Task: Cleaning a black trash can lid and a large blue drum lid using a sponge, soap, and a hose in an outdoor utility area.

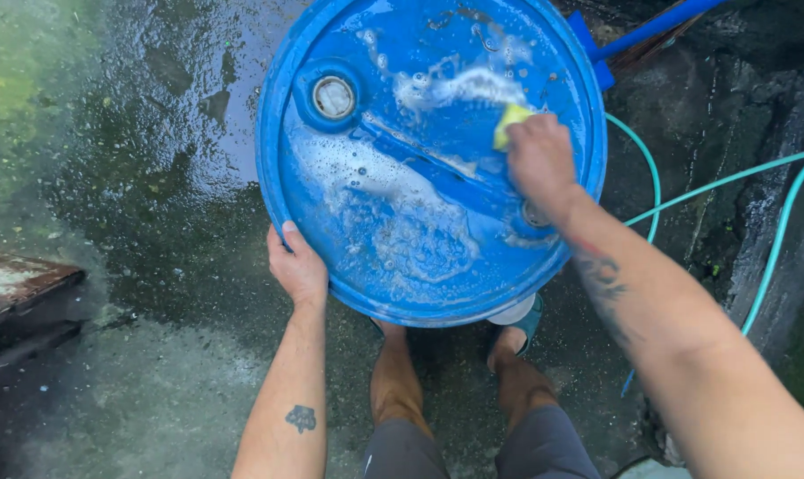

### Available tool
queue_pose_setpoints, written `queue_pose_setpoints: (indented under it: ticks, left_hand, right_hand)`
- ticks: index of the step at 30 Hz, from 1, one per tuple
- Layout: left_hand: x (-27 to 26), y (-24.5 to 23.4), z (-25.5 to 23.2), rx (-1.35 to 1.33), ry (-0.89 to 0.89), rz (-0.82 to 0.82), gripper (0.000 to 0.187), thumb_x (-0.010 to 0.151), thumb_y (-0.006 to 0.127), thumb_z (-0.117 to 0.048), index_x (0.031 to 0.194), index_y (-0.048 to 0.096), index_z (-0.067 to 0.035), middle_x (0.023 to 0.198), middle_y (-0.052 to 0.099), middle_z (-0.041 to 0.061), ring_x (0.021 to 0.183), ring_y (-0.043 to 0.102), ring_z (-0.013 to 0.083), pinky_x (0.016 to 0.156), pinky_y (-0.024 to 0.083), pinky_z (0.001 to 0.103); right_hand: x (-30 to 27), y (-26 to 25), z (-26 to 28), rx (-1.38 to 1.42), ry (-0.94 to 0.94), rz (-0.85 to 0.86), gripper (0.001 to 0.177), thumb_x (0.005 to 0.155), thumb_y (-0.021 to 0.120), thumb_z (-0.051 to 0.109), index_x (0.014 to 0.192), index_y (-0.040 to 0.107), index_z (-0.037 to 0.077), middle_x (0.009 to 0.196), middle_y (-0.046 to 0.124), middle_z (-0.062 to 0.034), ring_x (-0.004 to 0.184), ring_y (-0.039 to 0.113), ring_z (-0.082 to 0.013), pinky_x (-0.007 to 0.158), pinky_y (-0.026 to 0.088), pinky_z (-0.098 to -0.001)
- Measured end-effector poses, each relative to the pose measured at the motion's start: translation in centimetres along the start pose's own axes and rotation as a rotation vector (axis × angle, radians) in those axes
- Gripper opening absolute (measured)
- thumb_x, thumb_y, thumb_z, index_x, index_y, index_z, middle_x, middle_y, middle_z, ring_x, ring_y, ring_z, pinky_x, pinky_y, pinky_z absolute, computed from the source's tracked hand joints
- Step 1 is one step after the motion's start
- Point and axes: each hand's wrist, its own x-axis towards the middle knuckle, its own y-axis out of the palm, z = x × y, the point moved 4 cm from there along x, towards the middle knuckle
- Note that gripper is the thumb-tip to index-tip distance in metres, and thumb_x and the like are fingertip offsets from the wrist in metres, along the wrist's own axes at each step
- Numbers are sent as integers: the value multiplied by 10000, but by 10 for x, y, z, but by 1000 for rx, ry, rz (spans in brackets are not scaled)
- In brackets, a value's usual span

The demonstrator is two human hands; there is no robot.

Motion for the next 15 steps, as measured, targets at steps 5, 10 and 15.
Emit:
queue_pose_setpoints:
  ticks: [5, 10, 15]
  left_hand:
    - [1, 9, 34, -457, -308, 194, 328, 1046, 594, -321, 1207, 638, -39, 1054, 725, 92, 947, 672, 224, 888, 551, 403]
    - [5, -10, 10, -779, -327, 418, 331, 911, 712, -140, 1202, 583, -50, 1141, 698, 84, 1012, 663, 211, 937, 563, 396]
    - [0, -37, -70, -712, -232, 456, 357, 866, 704, -38, 1199, 577, -37, 1118, 689, 103, 973, 670, 225, 892, 583, 389]
  right_hand:
    - [-62, -30, -56, 34, 163, -284, 164, 957, 636, 8, 1119, 650, -9, 1072, 653, -211, 985, 614, -426, 861, 485, -550]
    - [-154, -31, -80, 407, 679, -491, 171, 1098, 510, 74, 1235, 581, 0, 1125, 651, -149, 1022, 646, -289, 888, 524, -415]
    - [-234, 0, -102, 879, 1065, -774, 167, 1109, 468, 114, 1237, 553, 49, 1123, 658, -57, 999, 643, -177, 848, 547, -327]
